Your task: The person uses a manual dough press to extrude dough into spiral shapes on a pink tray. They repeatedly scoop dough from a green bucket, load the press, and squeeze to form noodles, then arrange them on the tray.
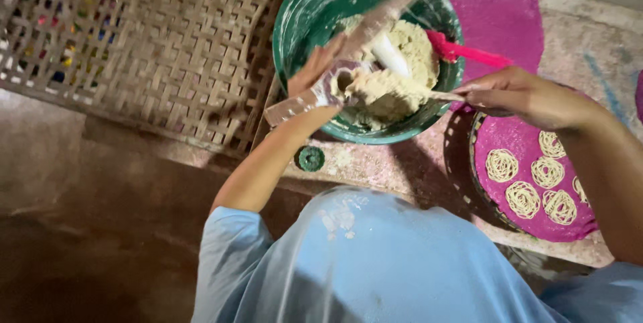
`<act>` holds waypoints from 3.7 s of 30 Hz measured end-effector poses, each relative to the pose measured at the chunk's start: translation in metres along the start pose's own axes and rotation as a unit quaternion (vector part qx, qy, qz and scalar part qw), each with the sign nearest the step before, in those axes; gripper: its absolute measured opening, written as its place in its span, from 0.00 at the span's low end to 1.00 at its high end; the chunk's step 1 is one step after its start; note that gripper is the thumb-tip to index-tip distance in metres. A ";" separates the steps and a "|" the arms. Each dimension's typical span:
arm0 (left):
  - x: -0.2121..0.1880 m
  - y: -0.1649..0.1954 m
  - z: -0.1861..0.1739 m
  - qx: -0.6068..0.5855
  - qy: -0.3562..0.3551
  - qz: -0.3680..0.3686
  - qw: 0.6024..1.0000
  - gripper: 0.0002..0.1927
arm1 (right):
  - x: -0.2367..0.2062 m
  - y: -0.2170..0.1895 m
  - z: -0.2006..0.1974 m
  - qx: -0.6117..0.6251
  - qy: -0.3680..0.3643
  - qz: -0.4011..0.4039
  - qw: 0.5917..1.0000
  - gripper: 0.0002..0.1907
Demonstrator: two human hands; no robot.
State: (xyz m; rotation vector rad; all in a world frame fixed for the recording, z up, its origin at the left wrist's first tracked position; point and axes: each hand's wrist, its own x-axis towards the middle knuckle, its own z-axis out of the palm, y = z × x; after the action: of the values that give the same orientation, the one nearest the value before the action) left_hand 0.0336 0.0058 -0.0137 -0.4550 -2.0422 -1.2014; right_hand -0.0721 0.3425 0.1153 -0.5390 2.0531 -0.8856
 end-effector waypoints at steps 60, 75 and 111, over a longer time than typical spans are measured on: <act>-0.002 -0.039 0.011 0.190 -0.237 -0.087 0.949 0.33 | -0.016 -0.164 0.035 -0.591 0.116 -0.023 0.798 0.18; 0.006 -0.036 -0.005 0.388 -0.036 -0.026 0.920 0.27 | 0.033 -0.067 0.091 -0.345 0.366 -0.256 0.825 0.15; -0.039 0.190 0.234 -0.124 -0.512 -0.137 0.839 0.30 | -0.203 0.145 0.054 -0.238 0.313 -0.587 0.708 0.10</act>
State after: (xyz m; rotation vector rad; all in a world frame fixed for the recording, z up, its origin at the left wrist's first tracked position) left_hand 0.0828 0.3060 0.0005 -1.1549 -2.9201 -1.6058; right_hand 0.0799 0.5458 0.0892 -2.2713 2.4408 -1.3316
